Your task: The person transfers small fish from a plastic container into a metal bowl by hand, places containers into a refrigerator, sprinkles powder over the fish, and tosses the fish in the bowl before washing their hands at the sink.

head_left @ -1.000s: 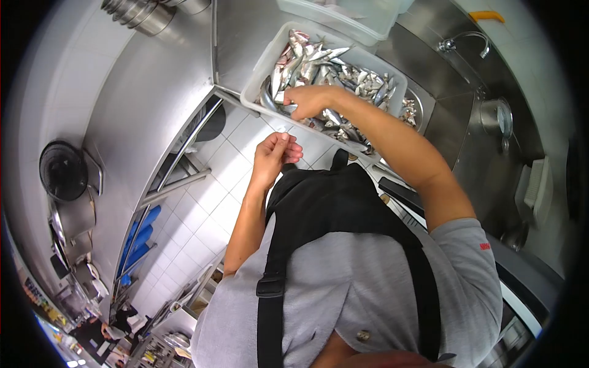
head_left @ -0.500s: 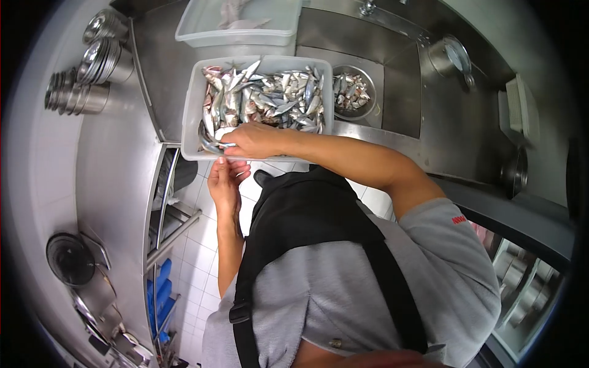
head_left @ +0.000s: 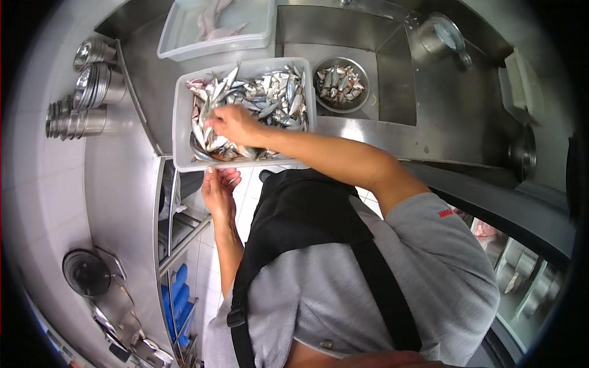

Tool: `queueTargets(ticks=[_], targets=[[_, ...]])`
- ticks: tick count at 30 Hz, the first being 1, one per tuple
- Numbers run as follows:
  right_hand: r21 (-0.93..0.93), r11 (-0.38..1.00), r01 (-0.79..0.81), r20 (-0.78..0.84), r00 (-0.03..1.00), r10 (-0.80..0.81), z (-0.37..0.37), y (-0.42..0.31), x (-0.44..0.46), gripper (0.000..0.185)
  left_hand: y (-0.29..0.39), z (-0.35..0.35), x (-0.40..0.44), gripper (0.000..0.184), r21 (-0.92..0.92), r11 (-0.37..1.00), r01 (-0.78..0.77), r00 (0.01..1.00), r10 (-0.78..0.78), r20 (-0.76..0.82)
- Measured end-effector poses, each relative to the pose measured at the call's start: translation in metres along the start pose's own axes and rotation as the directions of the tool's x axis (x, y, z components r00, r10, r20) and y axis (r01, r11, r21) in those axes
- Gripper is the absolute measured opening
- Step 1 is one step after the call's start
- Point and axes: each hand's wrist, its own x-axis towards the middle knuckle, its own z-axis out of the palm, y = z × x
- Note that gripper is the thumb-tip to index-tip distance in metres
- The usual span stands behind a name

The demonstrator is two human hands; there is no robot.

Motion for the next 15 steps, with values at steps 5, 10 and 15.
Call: queueTargets(ticks=[5,10,15], targets=[[0.222,0.94,-0.257,0.106,0.965,0.239,-0.013,-0.014,0.012,0.02,0.001,0.0,-0.001,0.036,-0.021,1.0,-0.01,1.0,0.01,-0.012],[0.303,0.944,-0.128,0.052,0.992,0.118,-0.062,-0.074,0.034,0.024,0.003,0.001,-0.001,0.037,-0.043,0.999,-0.005,1.0,0.006,0.012],[0.026,0.97,-0.241,-0.177,0.954,0.242,-0.144,-0.17,0.042,0.02,0.003,-0.001,-0.001,0.036,-0.033,0.999,0.002,1.0,-0.002,0.019]])
